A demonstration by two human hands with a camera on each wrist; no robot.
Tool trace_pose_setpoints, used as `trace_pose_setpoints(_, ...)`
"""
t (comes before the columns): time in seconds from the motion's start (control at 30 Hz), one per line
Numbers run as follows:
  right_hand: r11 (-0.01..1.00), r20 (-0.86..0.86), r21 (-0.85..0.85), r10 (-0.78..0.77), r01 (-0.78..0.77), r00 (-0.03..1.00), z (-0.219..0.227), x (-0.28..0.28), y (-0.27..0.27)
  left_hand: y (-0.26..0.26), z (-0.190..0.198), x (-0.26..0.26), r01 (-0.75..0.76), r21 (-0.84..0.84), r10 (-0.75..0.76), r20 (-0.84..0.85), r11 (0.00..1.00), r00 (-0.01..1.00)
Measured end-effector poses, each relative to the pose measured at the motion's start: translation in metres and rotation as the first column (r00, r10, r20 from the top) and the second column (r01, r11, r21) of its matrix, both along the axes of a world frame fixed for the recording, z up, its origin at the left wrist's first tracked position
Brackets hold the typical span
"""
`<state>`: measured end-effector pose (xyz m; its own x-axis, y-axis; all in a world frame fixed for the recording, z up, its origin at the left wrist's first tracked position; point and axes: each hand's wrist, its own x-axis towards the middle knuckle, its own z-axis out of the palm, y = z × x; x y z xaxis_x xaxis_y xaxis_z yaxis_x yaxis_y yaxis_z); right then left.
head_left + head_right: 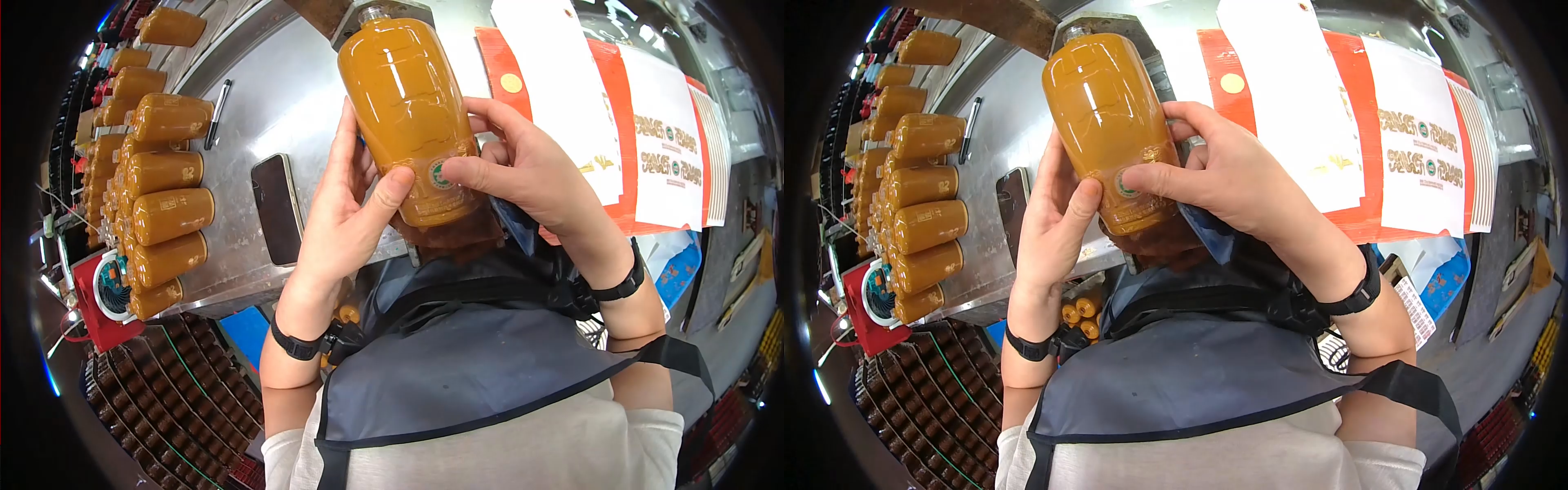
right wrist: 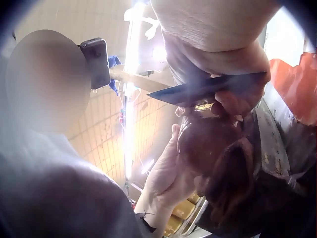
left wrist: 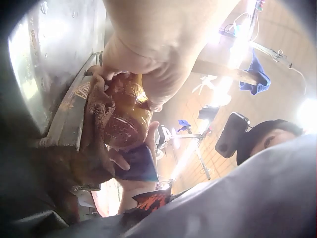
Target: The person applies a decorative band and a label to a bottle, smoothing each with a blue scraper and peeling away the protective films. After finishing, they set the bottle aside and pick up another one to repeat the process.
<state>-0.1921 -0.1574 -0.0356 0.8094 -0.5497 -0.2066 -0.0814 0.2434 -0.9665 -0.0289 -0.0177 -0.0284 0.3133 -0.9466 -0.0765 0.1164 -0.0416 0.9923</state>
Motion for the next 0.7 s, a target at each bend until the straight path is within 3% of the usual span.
trace_pose_setpoints(0.3,0.999,0.019,-0.029,-0.014,0.015,1.000,-0.004,0.001,0.000,0.000,0.002,-0.001,0.001,-0.002,-0.001,0.002,1.000,1.000)
trace_pose_setpoints(0.4,1.000,0.010,0.026,-0.002,0.001,1.000,0.000,0.000,-0.001,0.000,0.002,-0.001,-0.010,0.010,0.010,-0.015,1.000,1.000)
trace_pose_setpoints(0.47,0.981,0.057,0.192,-0.016,0.005,0.998,0.006,-0.001,0.000,0.001,0.002,-0.001,-0.010,0.017,0.011,-0.029,1.000,1.000)
trace_pose_setpoints(0.57,0.982,0.012,0.182,0.055,-0.056,0.998,0.005,-0.005,-0.007,0.001,0.002,-0.001,-0.010,0.023,0.010,0.002,1.000,1.000)
trace_pose_setpoints(0.7,0.984,0.029,0.175,0.032,-0.036,0.999,0.003,-0.004,-0.006,0.002,0.003,-0.001,-0.016,0.044,0.016,0.003,0.999,1.000)
